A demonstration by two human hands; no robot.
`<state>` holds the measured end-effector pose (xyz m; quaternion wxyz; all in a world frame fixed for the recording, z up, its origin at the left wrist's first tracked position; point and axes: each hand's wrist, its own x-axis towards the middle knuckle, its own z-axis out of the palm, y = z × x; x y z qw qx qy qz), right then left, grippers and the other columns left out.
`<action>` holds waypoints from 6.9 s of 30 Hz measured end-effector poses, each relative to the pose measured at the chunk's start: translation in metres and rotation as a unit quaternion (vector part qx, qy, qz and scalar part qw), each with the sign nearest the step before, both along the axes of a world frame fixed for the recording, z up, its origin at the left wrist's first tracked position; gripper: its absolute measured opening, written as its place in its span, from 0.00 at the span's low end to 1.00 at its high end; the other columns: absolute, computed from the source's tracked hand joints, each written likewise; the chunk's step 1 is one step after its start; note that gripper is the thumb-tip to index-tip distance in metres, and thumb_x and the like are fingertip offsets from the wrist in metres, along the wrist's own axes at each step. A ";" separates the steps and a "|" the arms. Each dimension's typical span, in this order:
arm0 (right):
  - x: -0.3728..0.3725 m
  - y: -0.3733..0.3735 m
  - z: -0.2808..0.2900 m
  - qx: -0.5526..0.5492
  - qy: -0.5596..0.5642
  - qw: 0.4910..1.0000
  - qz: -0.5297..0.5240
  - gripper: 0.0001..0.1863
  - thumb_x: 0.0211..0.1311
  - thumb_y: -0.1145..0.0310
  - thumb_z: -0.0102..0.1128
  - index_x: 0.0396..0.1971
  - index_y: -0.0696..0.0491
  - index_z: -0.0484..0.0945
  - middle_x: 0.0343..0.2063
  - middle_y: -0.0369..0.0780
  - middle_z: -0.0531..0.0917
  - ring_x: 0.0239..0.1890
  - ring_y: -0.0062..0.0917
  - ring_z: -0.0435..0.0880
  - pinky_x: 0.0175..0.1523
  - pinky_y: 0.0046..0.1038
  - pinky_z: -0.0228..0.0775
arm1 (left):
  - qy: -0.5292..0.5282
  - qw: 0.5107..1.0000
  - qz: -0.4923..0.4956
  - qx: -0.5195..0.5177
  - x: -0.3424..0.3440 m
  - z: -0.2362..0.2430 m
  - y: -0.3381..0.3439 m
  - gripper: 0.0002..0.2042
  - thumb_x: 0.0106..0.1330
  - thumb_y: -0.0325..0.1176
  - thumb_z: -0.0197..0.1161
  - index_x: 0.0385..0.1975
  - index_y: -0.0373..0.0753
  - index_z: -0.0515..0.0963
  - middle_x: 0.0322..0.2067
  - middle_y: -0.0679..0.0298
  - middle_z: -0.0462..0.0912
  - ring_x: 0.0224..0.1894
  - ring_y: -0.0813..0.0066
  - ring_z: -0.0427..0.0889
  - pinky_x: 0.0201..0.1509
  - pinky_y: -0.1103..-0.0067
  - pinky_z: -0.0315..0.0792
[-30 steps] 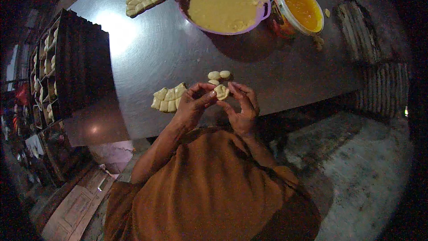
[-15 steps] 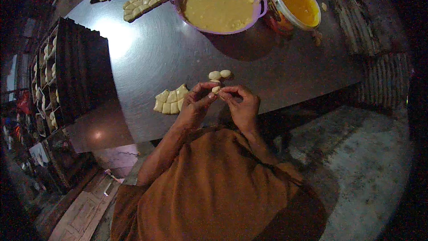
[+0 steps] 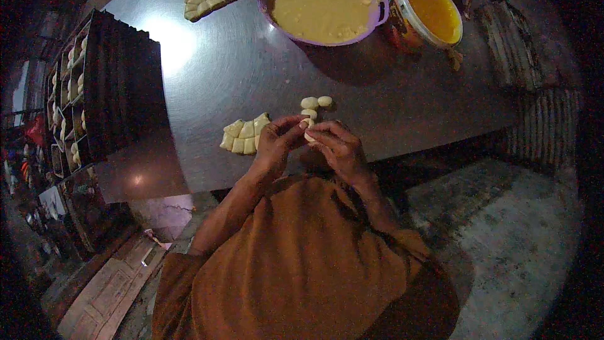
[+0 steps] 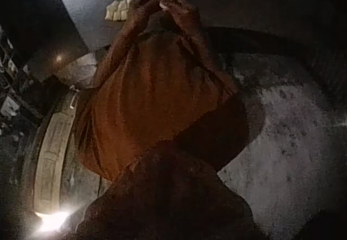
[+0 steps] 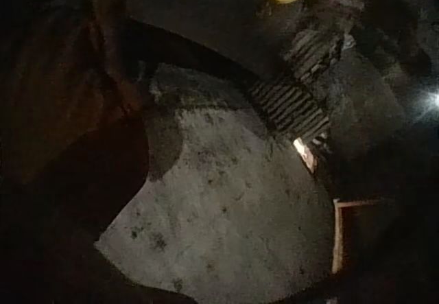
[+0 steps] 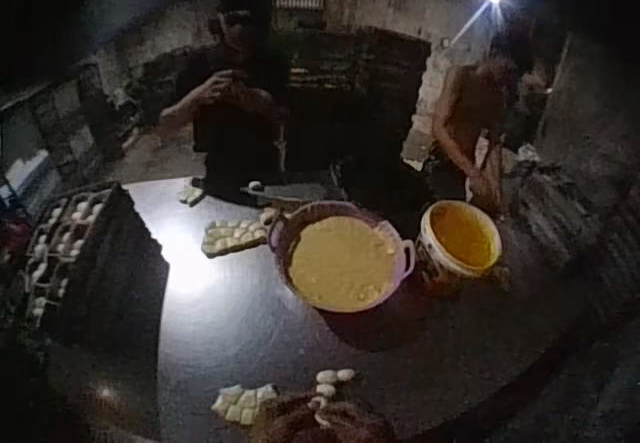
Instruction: The person prepares bread by hand, filling dough pieces with a substance from a bowl and placing the shaped dough into metal baking pans.
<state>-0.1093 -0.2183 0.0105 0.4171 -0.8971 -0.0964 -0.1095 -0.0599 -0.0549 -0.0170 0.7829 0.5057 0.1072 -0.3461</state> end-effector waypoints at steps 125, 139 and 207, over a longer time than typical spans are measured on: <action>0.312 0.809 0.085 -0.249 -0.332 0.624 0.662 0.18 0.56 0.56 0.63 0.40 0.52 0.75 0.38 0.45 0.78 0.44 0.41 0.79 0.44 0.41 0.73 | -0.067 0.795 0.476 0.369 -0.050 -0.154 0.358 0.22 0.72 0.40 0.50 0.63 0.40 0.67 0.62 0.52 0.68 0.61 0.53 0.69 0.64 0.64 0.64; 0.308 0.743 0.084 -0.223 -0.283 0.655 0.664 0.23 0.52 0.60 0.64 0.47 0.53 0.75 0.42 0.48 0.79 0.45 0.43 0.79 0.48 0.40 0.73 | -0.171 0.746 0.384 0.517 -0.059 -0.188 0.356 0.20 0.69 0.39 0.53 0.58 0.38 0.70 0.57 0.55 0.72 0.57 0.59 0.72 0.61 0.66 0.67; 0.011 -0.029 -0.052 0.643 0.274 0.711 -0.076 0.14 0.63 0.75 0.62 0.48 0.59 0.78 0.44 0.38 0.82 0.47 0.20 0.79 0.55 0.24 0.71 | -0.143 0.981 0.129 0.038 0.022 -0.002 -0.083 0.32 0.72 0.59 0.40 0.66 0.41 0.60 0.66 0.50 0.61 0.68 0.55 0.60 0.70 0.60 0.54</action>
